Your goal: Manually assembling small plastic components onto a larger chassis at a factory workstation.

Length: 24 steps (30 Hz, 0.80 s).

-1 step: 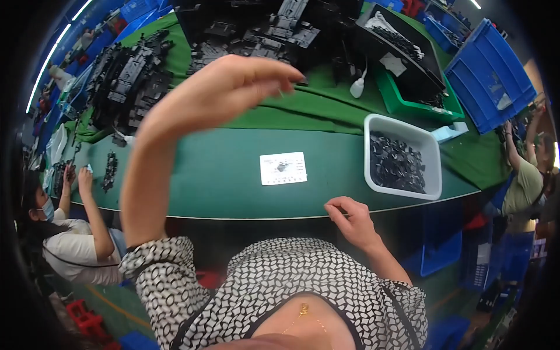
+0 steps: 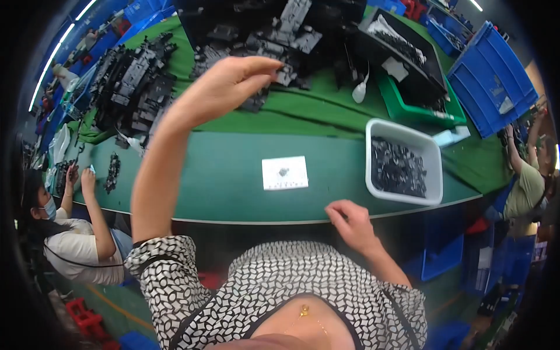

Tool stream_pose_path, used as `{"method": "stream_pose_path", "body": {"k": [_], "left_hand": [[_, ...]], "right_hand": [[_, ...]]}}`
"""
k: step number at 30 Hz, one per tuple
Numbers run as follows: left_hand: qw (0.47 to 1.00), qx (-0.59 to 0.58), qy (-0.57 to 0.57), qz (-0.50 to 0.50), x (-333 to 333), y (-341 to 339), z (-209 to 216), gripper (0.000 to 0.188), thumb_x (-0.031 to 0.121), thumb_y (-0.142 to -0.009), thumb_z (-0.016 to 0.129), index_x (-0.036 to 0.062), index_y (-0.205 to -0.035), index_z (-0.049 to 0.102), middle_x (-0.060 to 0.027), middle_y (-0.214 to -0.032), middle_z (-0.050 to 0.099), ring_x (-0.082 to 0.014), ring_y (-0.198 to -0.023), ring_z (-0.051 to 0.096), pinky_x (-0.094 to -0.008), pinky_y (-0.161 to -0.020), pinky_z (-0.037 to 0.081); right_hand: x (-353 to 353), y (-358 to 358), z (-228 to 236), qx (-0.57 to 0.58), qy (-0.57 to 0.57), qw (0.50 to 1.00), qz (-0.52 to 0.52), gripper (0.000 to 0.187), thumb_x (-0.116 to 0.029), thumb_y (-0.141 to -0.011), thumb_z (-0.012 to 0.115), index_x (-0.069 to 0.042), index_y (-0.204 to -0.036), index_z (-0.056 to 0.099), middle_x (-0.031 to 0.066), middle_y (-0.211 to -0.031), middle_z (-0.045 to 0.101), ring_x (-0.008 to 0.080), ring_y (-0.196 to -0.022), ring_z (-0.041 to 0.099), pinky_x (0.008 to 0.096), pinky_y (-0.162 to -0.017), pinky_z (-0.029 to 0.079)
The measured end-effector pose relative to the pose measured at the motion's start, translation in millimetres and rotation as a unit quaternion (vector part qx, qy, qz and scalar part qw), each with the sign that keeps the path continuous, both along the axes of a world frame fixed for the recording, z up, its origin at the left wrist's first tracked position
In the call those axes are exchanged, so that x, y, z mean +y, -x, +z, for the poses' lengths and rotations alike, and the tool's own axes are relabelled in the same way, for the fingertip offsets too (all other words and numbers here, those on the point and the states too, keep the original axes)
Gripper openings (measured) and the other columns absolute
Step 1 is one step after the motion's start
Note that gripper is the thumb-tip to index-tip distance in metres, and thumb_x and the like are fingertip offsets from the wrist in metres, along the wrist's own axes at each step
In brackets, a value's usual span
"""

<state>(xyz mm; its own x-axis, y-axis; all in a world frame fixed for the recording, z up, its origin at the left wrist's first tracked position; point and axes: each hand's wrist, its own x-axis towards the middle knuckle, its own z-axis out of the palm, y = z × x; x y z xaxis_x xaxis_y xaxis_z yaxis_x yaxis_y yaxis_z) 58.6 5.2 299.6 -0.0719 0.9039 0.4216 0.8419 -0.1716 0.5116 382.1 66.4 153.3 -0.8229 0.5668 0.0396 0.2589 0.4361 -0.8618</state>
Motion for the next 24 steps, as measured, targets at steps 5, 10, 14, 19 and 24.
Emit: {"method": "stream_pose_path", "body": {"k": [5,10,14,19,24], "left_hand": [[0.946,-0.033,-0.005,0.322,37,95,-140,0.059,0.035,-0.079,0.065,-0.0010,-0.124,0.052,-0.0244,-0.106,0.063,-0.0426,-0.100,0.058,-0.0444,-0.088,0.047],[0.896,-0.004,0.104,0.432,72,68,-153,0.082,0.049,-0.074,0.071,0.0014,-0.134,0.041,-0.0256,-0.125,0.053,-0.0427,-0.118,0.047,-0.0500,-0.099,0.037],[0.870,0.019,0.153,0.468,84,63,-137,0.068,0.041,-0.071,0.076,0.0036,-0.123,0.052,-0.0188,-0.112,0.064,-0.0362,-0.106,0.058,-0.0483,-0.095,0.040],[0.910,-0.311,-0.006,0.276,64,93,-143,0.030,0.023,-0.079,0.070,-0.0008,-0.098,0.067,-0.0130,-0.088,0.070,-0.0236,-0.076,0.067,-0.0311,-0.068,0.052],[0.713,-0.686,-0.093,0.110,18,34,-135,0.016,0.012,-0.090,0.061,0.0007,-0.100,0.063,-0.0067,-0.091,0.068,-0.0156,-0.075,0.066,-0.0299,-0.069,0.056]], "right_hand": [[10,11,-24,0.128,-0.138,0.982,0.022,0.003,0.000,-0.080,0.065,0.000,-0.082,0.064,0.0113,-0.074,0.062,0.0247,-0.066,0.059,0.0323,-0.060,0.046],[14,5,-33,0.147,-0.125,0.981,0.007,0.003,0.000,-0.078,0.065,-0.001,-0.079,0.063,0.0096,-0.067,0.059,0.0252,-0.060,0.056,0.0347,-0.060,0.044],[18,5,-38,0.171,-0.141,0.975,-0.017,0.003,0.000,-0.078,0.066,0.000,-0.079,0.063,0.0104,-0.067,0.059,0.0260,-0.061,0.056,0.0342,-0.059,0.044],[18,10,-33,0.181,-0.140,0.973,-0.033,0.004,0.002,-0.078,0.066,0.002,-0.081,0.062,0.0110,-0.069,0.060,0.0245,-0.062,0.057,0.0326,-0.058,0.045],[4,11,-34,0.145,-0.058,0.984,-0.088,0.004,-0.002,-0.083,0.064,0.002,-0.084,0.064,0.0104,-0.075,0.064,0.0191,-0.067,0.061,0.0298,-0.059,0.048]]}}
